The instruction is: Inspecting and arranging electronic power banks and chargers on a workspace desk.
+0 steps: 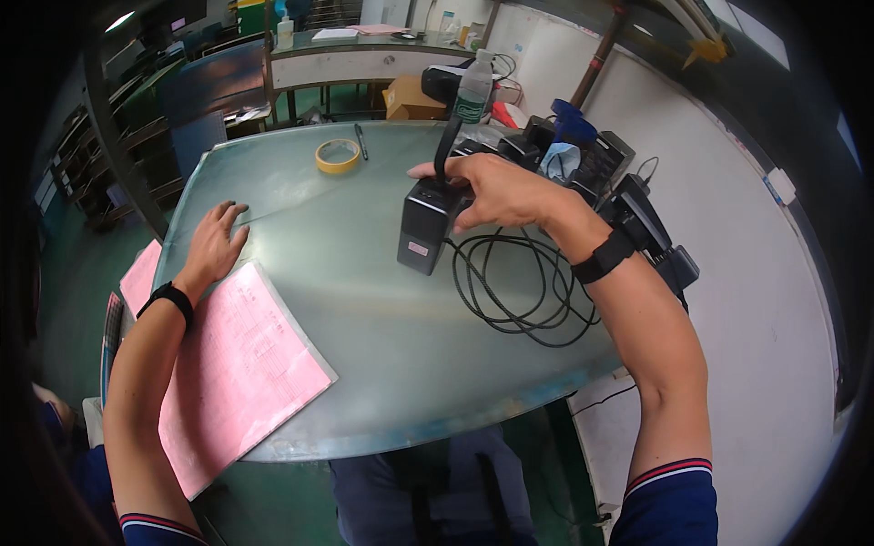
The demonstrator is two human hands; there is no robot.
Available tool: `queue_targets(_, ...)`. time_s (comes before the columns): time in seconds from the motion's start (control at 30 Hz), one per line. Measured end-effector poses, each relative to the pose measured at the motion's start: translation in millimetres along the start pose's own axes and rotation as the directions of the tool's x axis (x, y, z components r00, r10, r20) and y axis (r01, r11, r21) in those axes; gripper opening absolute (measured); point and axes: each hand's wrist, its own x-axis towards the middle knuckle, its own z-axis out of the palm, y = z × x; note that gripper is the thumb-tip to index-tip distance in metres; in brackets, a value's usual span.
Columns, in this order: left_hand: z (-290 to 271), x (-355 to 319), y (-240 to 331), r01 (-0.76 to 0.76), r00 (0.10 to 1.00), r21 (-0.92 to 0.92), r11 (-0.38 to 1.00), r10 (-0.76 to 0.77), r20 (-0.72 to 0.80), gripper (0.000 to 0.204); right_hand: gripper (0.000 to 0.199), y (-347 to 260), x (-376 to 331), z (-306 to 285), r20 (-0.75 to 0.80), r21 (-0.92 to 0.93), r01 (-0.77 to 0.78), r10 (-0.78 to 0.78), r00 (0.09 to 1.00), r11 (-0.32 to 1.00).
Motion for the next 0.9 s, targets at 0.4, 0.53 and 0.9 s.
queue_targets(0.4, 6, 1, -10, -0.027, 0.999, 0.018, 0.999, 0.028, -0.045, 0.044, 0.062, -4, 9, 1, -0.009, 0.085, -0.075, 0.076, 0.997, 0.994)
queue_targets(0.53, 7, 1, -10, -0.028, 0.999, 0.029, 0.999, 0.029, -0.042, 0.045, 0.064, -7, 10, 1, -0.009, 0.006, -0.069, 0.069, 0.998, 0.998)
queue_targets(0.9, 14, 2, -12, -0.037, 0.997, 0.024, 0.999, 0.038, -0.068, 0.044, 0.06, 19, -53, 30, -0.515, -0.032, -0.046, 0.023, 0.857, 0.998)
